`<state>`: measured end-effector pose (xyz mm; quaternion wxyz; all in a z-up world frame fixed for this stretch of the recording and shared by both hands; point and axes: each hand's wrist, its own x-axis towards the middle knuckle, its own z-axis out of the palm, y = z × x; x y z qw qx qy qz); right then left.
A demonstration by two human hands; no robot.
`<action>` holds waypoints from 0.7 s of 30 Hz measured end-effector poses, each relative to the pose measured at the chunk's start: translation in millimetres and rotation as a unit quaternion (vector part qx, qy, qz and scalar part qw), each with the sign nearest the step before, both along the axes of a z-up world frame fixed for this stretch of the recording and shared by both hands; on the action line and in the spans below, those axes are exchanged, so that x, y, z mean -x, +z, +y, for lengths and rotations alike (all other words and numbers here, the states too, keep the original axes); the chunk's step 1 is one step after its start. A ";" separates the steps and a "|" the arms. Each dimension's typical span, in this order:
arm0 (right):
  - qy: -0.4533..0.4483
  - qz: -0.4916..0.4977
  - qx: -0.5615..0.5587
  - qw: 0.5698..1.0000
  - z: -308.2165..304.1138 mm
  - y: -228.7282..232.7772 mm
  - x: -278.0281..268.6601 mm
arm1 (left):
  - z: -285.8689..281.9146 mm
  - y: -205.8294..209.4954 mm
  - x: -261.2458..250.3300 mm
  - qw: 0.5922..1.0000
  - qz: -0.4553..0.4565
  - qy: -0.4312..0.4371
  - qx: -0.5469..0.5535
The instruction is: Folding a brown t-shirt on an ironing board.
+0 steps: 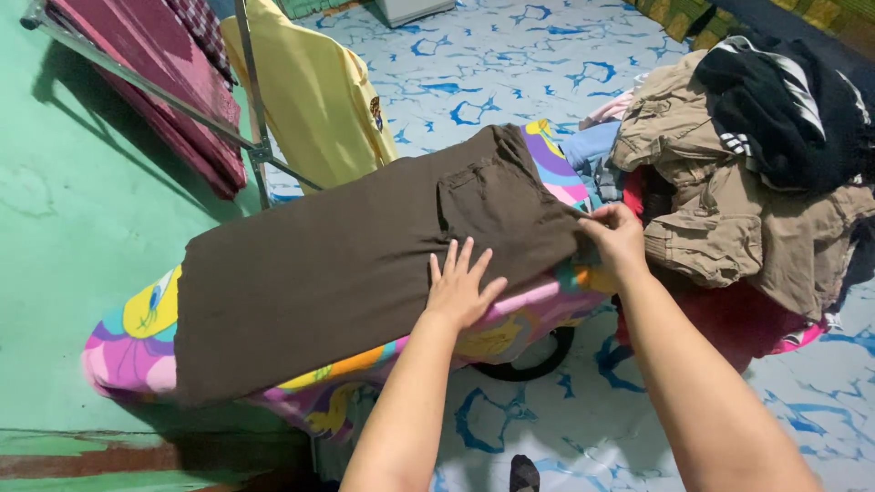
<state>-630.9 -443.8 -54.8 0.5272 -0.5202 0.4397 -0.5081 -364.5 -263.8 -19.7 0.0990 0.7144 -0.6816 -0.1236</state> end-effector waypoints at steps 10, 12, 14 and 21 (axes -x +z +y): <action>-0.061 0.414 -0.002 0.908 -36.3 -1.7 2.9 | -19.8 -11.3 2.0 0.997 0.011 0.060 0.037; -0.037 0.378 0.077 0.922 -62.4 -2.5 -10.6 | -38.0 -16.0 -4.7 0.988 0.016 0.089 0.128; -0.021 0.358 0.069 0.931 -88.0 -6.8 -25.7 | -55.9 -18.3 -14.7 0.984 0.009 0.114 0.134; 0.045 0.331 0.059 0.941 -182.3 -53.0 -77.7 | -69.8 -1.2 -19.7 0.984 -0.018 0.173 0.040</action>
